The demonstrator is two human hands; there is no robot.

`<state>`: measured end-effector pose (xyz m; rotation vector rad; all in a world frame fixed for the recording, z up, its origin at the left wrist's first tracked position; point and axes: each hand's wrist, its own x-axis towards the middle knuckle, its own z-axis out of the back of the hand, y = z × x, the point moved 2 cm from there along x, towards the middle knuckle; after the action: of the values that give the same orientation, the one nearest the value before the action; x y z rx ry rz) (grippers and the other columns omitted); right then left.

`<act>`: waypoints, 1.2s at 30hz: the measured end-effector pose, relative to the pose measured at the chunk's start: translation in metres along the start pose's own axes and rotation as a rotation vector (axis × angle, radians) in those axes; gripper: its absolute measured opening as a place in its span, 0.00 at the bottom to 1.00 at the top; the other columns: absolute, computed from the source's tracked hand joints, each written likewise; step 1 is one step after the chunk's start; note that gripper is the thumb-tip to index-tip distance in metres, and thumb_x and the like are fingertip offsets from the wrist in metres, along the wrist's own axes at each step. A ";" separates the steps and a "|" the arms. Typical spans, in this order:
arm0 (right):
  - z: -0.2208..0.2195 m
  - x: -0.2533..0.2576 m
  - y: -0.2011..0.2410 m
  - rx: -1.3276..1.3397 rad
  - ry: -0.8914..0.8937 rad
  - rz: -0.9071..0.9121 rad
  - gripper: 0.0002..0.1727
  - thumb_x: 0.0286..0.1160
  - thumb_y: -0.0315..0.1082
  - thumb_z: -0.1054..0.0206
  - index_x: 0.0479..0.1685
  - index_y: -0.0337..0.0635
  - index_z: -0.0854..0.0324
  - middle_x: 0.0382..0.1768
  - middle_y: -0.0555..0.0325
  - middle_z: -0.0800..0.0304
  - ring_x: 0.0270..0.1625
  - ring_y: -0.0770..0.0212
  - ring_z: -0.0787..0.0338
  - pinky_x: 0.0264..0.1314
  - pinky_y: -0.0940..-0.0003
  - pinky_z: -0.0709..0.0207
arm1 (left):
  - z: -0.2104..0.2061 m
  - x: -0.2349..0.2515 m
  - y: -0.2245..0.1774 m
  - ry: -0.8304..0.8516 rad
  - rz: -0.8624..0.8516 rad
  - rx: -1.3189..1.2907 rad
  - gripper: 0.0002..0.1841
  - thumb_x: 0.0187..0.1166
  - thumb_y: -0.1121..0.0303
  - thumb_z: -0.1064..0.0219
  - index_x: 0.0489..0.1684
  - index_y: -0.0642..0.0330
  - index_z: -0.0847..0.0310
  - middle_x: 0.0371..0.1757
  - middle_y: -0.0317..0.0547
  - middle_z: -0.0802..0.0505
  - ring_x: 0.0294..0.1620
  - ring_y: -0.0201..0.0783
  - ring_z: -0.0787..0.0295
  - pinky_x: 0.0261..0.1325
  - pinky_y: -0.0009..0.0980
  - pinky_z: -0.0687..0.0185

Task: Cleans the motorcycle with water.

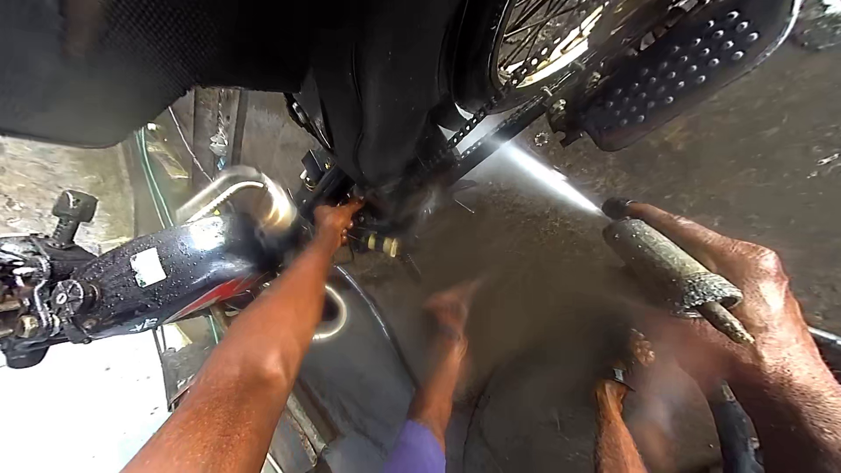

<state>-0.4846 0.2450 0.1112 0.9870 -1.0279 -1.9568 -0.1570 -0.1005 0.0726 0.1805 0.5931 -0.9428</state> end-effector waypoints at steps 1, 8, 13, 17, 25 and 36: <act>0.000 0.002 0.001 0.006 -0.008 -0.002 0.37 0.60 0.48 0.33 0.77 0.49 0.20 0.46 0.58 0.06 0.38 0.71 0.11 0.41 0.64 0.17 | -0.002 -0.001 -0.002 -0.015 -0.032 0.029 0.22 0.67 0.47 0.19 0.39 0.53 0.23 0.16 0.31 0.27 0.09 0.27 0.39 0.12 0.25 0.40; -0.017 0.007 0.010 -0.003 0.042 0.030 0.35 0.62 0.48 0.35 0.77 0.50 0.20 0.44 0.62 0.06 0.38 0.74 0.11 0.40 0.66 0.17 | -0.021 -0.002 0.017 -0.255 -0.256 0.019 0.29 0.62 0.46 0.17 0.48 0.63 0.11 0.42 0.56 0.07 0.40 0.51 0.11 0.48 0.56 0.17; -0.021 0.006 0.003 -0.037 0.024 0.074 0.35 0.65 0.49 0.35 0.78 0.49 0.22 0.48 0.62 0.07 0.40 0.75 0.11 0.43 0.70 0.15 | -0.020 0.000 0.019 -0.327 -0.321 0.099 0.28 0.62 0.42 0.18 0.40 0.61 0.09 0.43 0.59 0.06 0.50 0.60 0.09 0.54 0.66 0.21; -0.019 0.008 -0.018 -0.087 0.009 0.131 0.37 0.70 0.55 0.35 0.79 0.45 0.24 0.51 0.57 0.08 0.42 0.73 0.11 0.47 0.68 0.15 | -0.021 0.006 0.024 -0.363 -0.393 0.042 0.26 0.61 0.46 0.17 0.44 0.60 0.09 0.45 0.57 0.05 0.52 0.58 0.09 0.56 0.66 0.21; -0.038 0.017 -0.017 -0.058 0.063 0.132 0.36 0.69 0.50 0.32 0.74 0.36 0.22 0.54 0.51 0.09 0.46 0.71 0.11 0.54 0.68 0.15 | -0.017 0.006 0.026 -0.360 -0.374 0.146 0.27 0.62 0.42 0.19 0.29 0.62 0.11 0.35 0.58 0.07 0.43 0.59 0.09 0.47 0.65 0.21; -0.068 0.033 0.046 0.028 0.300 -0.067 0.13 0.77 0.25 0.33 0.35 0.16 0.19 0.28 0.50 0.14 0.34 0.82 0.21 0.45 0.89 0.27 | -0.016 0.012 0.028 -0.375 -0.425 0.135 0.28 0.62 0.41 0.19 0.18 0.60 0.16 0.26 0.53 0.11 0.34 0.54 0.12 0.40 0.61 0.23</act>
<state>-0.4306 0.1745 0.1145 1.2991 -0.8634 -1.7817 -0.1357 -0.0859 0.0495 -0.0069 0.2204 -1.3911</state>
